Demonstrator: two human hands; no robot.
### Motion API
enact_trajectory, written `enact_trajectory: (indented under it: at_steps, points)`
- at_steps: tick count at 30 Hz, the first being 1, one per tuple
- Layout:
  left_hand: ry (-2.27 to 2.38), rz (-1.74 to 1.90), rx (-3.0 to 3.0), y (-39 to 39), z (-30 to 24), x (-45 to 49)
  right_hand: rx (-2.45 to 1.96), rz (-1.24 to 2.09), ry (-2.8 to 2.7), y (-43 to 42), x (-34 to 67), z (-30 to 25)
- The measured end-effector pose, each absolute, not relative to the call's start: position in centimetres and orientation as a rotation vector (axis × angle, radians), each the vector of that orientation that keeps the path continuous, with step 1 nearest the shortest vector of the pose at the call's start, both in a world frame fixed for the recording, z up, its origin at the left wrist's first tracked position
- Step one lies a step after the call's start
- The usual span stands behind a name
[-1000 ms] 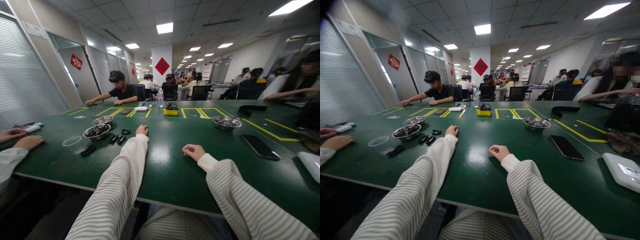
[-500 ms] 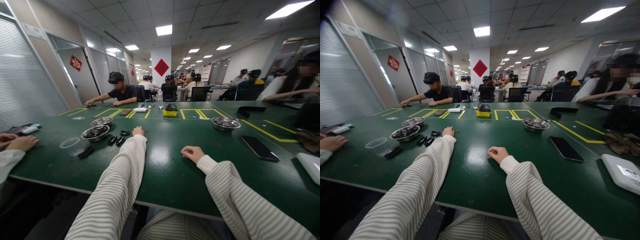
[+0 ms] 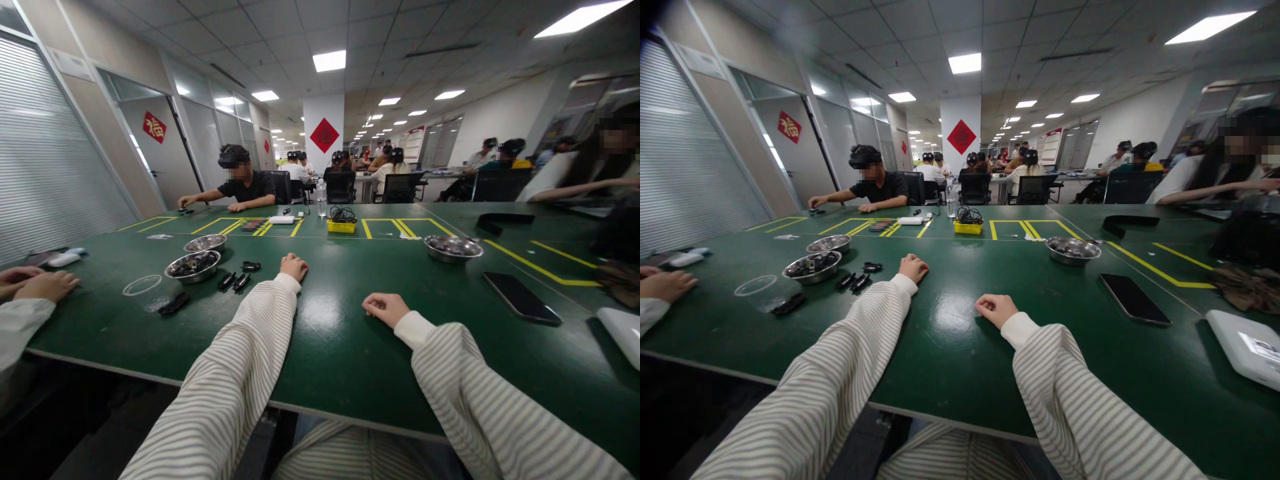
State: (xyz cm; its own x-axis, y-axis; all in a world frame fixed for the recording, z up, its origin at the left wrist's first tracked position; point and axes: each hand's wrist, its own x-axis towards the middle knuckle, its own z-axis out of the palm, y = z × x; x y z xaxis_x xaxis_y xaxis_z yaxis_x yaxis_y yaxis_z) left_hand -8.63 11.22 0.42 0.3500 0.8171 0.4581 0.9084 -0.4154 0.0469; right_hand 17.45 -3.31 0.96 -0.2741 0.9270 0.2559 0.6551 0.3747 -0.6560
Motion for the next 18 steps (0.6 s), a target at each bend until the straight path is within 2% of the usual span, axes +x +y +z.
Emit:
enact_trajectory:
  at_steps: [10,15,18]
  points:
    - [-0.65,-0.637,-2.949,2.6,0.5,0.3,-1.399,0.449,-1.898,-3.1,17.8,1.1]
    - [-0.571,-0.647,-3.029,0.8,0.4,2.3,-1.439,0.364,-1.861,-3.1,17.9,1.1]
    - [-0.78,-0.758,-2.969,2.9,0.6,0.8,-1.464,0.37,-1.864,-2.9,18.2,0.9]
